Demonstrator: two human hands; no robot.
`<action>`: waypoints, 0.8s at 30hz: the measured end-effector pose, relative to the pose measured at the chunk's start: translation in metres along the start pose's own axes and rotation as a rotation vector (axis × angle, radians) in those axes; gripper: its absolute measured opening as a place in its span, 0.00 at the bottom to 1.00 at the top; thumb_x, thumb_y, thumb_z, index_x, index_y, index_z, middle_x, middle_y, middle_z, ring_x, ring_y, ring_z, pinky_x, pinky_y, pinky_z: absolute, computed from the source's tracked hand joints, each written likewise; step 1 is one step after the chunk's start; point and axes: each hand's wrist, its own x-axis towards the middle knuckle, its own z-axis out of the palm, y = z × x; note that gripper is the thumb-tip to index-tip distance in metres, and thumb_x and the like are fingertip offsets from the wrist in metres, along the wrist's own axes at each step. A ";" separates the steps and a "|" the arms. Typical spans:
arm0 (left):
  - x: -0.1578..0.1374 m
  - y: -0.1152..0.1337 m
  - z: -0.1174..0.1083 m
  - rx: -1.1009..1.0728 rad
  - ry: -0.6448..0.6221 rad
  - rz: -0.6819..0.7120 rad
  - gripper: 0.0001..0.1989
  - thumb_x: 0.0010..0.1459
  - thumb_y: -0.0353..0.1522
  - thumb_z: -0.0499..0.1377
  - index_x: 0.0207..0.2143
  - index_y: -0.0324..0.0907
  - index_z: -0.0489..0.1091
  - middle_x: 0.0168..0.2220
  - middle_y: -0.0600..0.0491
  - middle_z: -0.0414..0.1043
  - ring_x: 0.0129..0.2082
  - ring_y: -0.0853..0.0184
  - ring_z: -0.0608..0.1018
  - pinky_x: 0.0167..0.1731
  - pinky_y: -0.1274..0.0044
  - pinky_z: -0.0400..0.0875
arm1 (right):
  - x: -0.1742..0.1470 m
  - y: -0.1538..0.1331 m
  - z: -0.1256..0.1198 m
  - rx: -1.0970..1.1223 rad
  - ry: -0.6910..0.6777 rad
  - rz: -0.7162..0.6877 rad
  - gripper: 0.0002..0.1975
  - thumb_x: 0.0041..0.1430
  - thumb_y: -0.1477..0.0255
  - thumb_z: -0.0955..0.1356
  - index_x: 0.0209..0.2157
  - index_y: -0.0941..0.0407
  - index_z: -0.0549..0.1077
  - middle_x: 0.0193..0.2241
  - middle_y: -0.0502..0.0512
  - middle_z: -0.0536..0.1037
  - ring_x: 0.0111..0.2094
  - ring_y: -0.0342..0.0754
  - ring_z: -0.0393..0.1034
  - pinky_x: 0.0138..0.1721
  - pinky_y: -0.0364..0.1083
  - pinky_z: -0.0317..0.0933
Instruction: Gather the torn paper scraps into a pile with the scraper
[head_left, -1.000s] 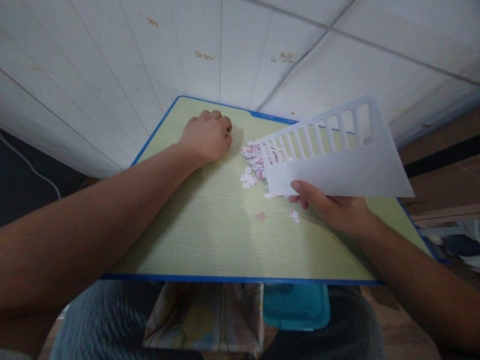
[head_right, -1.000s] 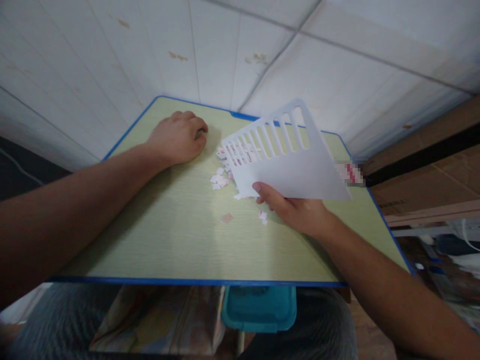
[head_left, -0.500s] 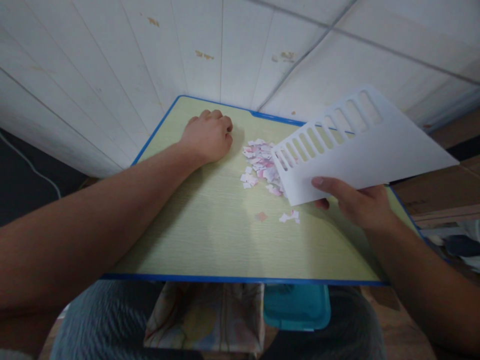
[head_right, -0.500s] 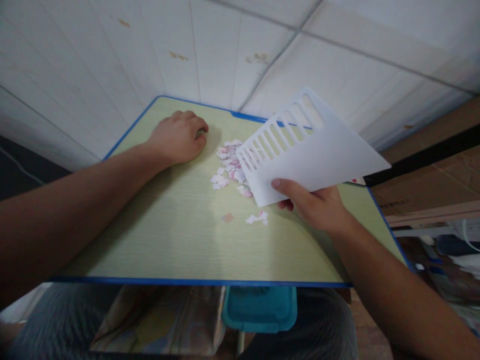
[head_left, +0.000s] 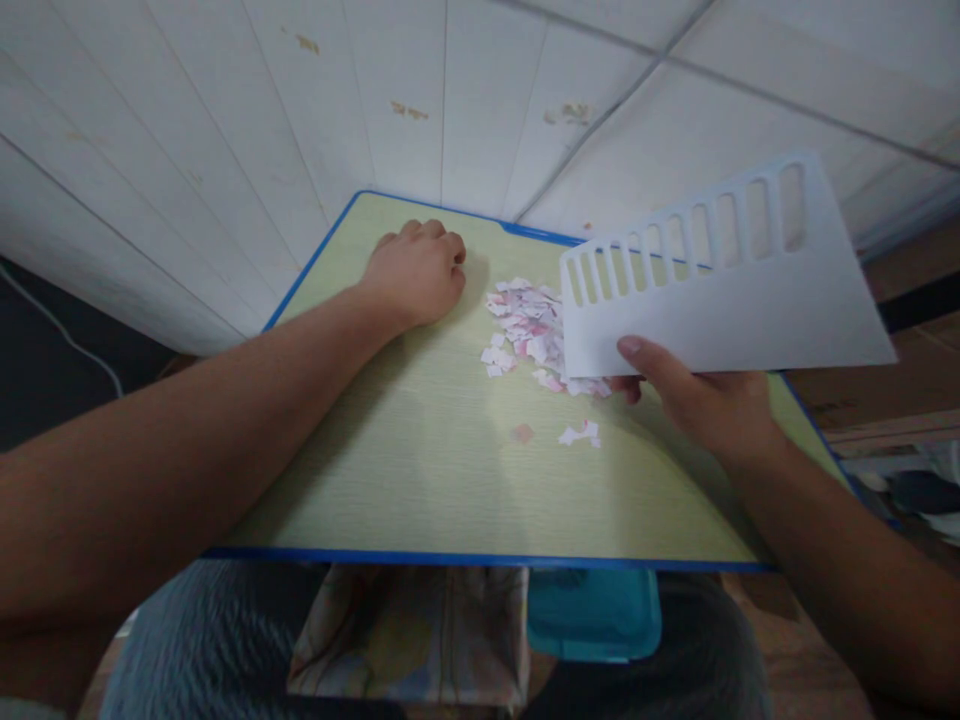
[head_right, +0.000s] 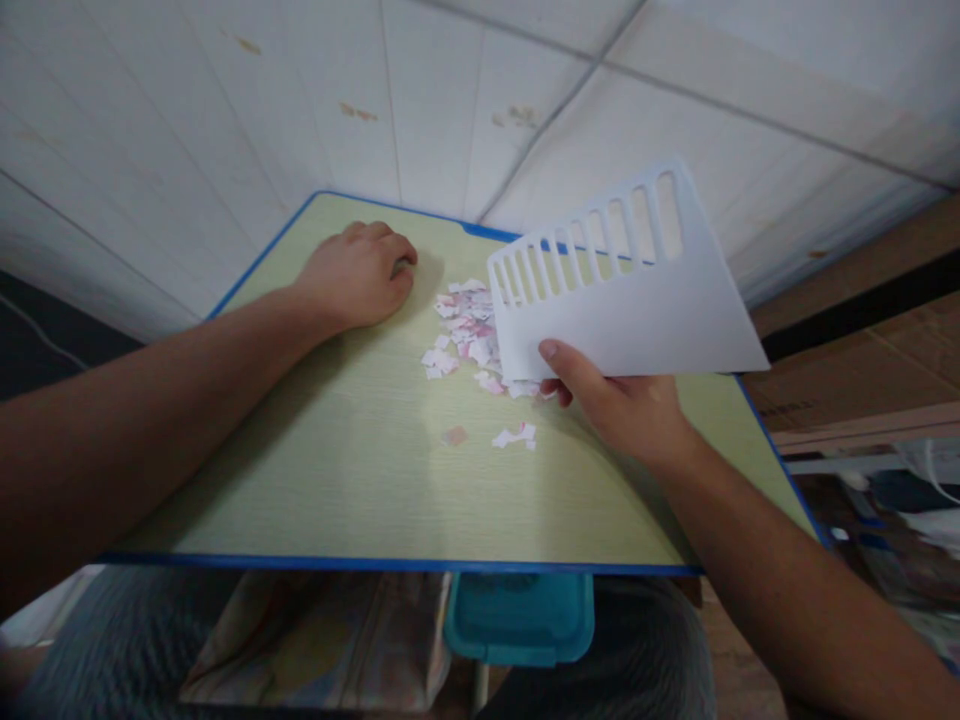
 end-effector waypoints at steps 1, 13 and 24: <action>0.000 0.000 0.000 -0.008 -0.001 -0.004 0.21 0.77 0.33 0.55 0.66 0.44 0.79 0.66 0.42 0.77 0.68 0.45 0.71 0.68 0.55 0.68 | 0.000 0.001 0.001 -0.002 0.004 0.004 0.28 0.66 0.44 0.79 0.22 0.47 0.77 0.21 0.54 0.79 0.22 0.53 0.74 0.26 0.54 0.75; -0.002 0.001 -0.003 -0.034 -0.014 -0.009 0.20 0.80 0.35 0.54 0.66 0.44 0.78 0.68 0.46 0.76 0.68 0.48 0.69 0.71 0.54 0.67 | -0.002 0.011 0.005 -0.033 -0.037 0.003 0.24 0.69 0.51 0.79 0.23 0.48 0.80 0.22 0.54 0.82 0.23 0.53 0.77 0.28 0.53 0.76; -0.002 0.002 -0.004 -0.040 -0.024 -0.018 0.21 0.78 0.35 0.56 0.67 0.44 0.78 0.68 0.45 0.76 0.69 0.45 0.70 0.71 0.52 0.66 | -0.004 0.004 0.007 -0.003 -0.078 0.023 0.28 0.65 0.43 0.80 0.21 0.48 0.79 0.20 0.54 0.81 0.22 0.53 0.75 0.26 0.53 0.76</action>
